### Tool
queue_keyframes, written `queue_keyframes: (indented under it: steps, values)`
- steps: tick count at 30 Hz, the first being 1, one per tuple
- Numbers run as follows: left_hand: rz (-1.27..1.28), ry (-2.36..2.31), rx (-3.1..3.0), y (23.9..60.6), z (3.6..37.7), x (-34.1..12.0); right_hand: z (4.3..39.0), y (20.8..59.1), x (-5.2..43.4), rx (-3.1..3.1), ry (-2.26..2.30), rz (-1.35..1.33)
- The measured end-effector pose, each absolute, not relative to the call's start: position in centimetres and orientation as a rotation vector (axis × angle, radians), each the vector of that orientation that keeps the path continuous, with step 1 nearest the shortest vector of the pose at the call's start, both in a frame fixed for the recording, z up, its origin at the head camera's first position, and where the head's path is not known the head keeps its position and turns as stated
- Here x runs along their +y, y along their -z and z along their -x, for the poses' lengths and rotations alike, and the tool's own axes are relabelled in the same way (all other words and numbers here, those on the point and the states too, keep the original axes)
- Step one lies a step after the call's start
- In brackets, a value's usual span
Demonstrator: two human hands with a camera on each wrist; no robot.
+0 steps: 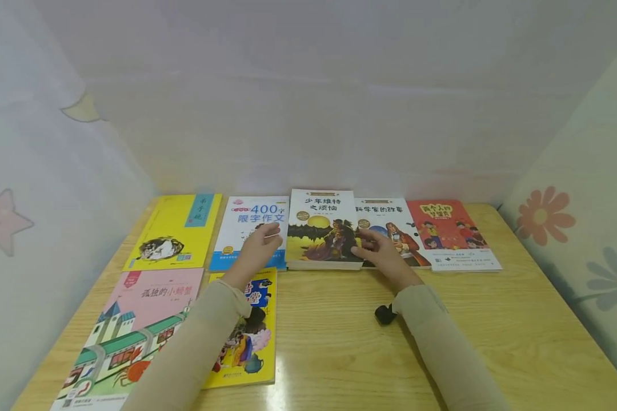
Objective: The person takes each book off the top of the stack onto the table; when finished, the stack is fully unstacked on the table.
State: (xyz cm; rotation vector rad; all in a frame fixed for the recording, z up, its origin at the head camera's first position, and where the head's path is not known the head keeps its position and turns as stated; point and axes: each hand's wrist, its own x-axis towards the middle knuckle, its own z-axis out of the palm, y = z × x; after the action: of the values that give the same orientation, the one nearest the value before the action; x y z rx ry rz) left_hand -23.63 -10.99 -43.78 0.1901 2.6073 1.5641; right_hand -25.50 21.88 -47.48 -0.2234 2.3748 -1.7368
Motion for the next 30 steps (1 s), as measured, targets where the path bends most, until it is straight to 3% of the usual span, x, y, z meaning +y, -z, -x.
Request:
queue_keyframes:
  steps: [12,30]
  values:
    - [-0.21,-1.819,2.336,46.2,24.3,-10.4,25.8,47.2,21.4,2.328,1.766,0.205]
    - [-0.382,-1.763,2.299,47.0,24.7,-10.6,25.4,45.9,23.2,2.282,1.738,0.006]
